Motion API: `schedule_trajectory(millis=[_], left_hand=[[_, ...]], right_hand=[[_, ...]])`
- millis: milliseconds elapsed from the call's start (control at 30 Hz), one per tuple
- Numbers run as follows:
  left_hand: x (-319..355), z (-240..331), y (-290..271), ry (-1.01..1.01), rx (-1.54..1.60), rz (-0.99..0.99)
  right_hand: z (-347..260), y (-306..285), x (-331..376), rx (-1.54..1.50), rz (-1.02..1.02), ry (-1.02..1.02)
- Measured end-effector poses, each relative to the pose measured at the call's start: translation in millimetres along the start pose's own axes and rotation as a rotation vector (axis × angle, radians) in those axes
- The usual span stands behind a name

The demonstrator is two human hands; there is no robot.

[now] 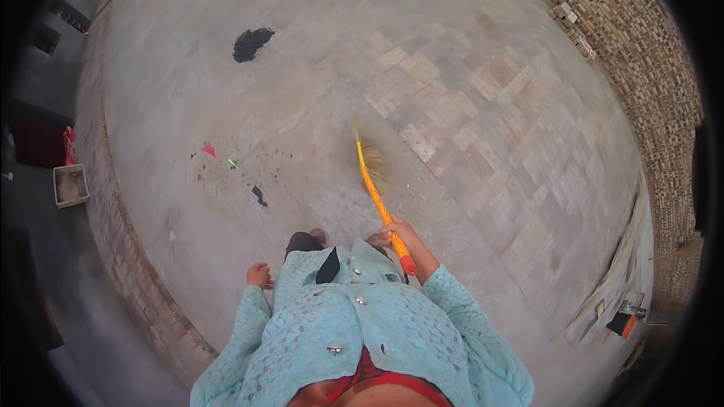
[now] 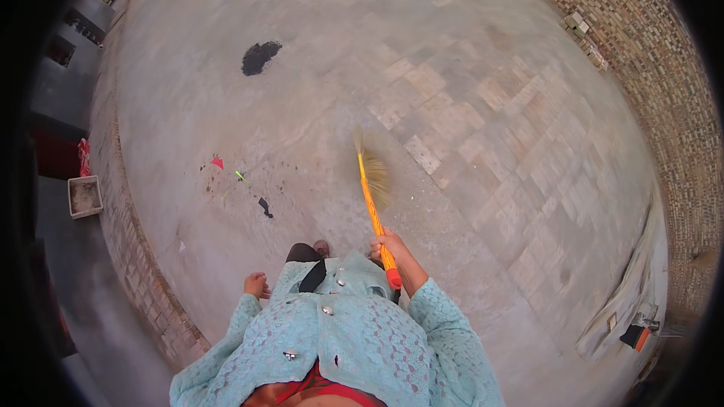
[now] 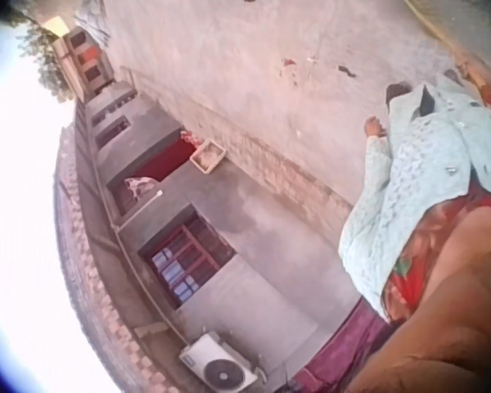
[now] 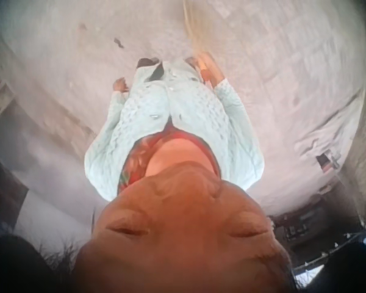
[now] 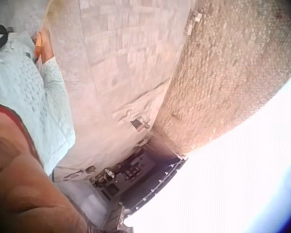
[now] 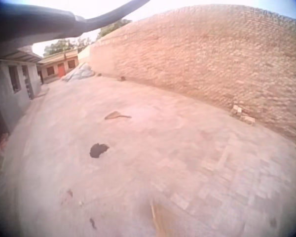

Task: The person sweeps a tiled floor using a yellow broom, moving debris and dust into a pile. The person walks around the area, sweeping different sections and gathering scattered items.

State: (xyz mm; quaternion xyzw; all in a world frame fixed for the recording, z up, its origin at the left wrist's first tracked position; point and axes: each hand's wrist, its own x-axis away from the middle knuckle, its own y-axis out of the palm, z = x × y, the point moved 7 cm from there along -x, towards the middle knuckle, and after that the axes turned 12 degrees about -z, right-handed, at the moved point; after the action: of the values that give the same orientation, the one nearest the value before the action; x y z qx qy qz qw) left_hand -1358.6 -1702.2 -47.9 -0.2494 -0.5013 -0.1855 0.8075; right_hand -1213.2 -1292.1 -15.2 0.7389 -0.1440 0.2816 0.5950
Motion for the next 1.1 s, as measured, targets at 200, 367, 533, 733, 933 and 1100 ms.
schedule_trajectory(millis=[200, 367, 533, 733, 933, 1100], left_hand=[[2.5, -10.9, 14.8, -0.031, 0.066, 0.009], [-41.9, -9.5, 32.7, -0.156, 0.114, -0.004], [-102.8, 45.1, 72.2, -0.121, 0.207, -0.109], [-124.7, 141.2, 100.7, 0.003, 0.142, -0.193], [-106.6, 173.6, 90.8, -0.009, 0.184, -0.093], [-69.1, 155.1, 95.4, -0.119, 0.233, 0.007]], right_hand=[[-58.7, 70.9, -49.5, 0.091, -0.241, 0.049], [-122.3, 106.4, -41.4, 0.182, -0.167, -0.02], [-169.2, 119.3, 11.7, 0.31, 0.083, -0.128], [-211.3, 73.6, 38.0, 0.159, 0.33, -0.204], [-247.7, -3.3, -18.2, -0.111, 0.348, -0.116], [-231.3, 18.9, -110.9, 0.005, 0.143, 0.128]])
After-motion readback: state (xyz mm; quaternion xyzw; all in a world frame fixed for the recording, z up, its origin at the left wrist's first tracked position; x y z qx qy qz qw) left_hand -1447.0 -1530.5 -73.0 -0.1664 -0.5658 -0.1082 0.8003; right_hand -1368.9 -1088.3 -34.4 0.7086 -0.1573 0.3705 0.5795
